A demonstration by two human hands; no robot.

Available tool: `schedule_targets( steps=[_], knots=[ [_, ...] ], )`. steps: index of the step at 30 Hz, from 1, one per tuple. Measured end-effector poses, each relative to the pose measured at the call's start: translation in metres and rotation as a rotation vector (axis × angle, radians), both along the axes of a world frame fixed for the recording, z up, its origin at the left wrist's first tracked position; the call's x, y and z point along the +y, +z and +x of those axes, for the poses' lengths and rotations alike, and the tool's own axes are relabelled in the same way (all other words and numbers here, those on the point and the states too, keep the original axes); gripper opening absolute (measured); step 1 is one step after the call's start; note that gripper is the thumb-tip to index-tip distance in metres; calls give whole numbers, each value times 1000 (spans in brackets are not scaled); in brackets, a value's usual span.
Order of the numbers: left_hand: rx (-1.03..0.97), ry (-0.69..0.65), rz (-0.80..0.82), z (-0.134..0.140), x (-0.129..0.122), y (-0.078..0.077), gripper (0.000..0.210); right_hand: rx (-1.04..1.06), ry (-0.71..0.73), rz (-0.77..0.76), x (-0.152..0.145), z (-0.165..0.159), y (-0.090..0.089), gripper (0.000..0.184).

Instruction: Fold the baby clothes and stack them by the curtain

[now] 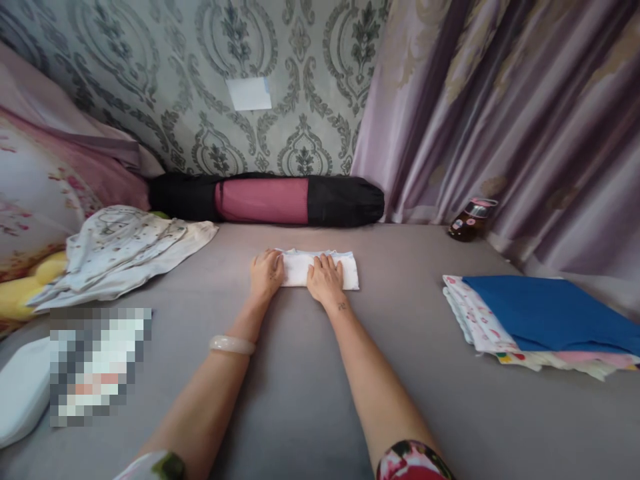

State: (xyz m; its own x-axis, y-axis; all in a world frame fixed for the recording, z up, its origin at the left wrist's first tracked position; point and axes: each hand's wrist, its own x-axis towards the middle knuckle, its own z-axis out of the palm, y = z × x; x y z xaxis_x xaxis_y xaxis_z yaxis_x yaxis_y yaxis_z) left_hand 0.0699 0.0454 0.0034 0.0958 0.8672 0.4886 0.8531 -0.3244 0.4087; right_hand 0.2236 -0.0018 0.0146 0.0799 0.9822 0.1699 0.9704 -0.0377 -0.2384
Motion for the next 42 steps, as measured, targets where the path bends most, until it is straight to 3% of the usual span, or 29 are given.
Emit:
schedule_targets(
  steps=[4, 8, 14, 25, 34, 42],
  knots=[
    [-107, 194, -115, -17, 6, 1, 30, -28, 45, 27, 8, -13, 8, 50],
    [-140, 307, -177, -19, 5, 2, 31, -27, 61, 23, 14, -23, 3, 51],
    [-177, 298, -199, -16, 6, 2, 31, -42, 47, 35, 16, -23, -8, 50],
    [-135, 267, -217, -18, 9, 1, 33, -74, 91, 31, 23, -41, 6, 53],
    [-97, 255, -195, -18, 9, -1, 35, -61, 96, 23, 25, -48, -6, 56],
    [-71, 260, -192, -17, 9, 0, 35, -67, 96, -8, 28, -52, 0, 55]
  ],
)
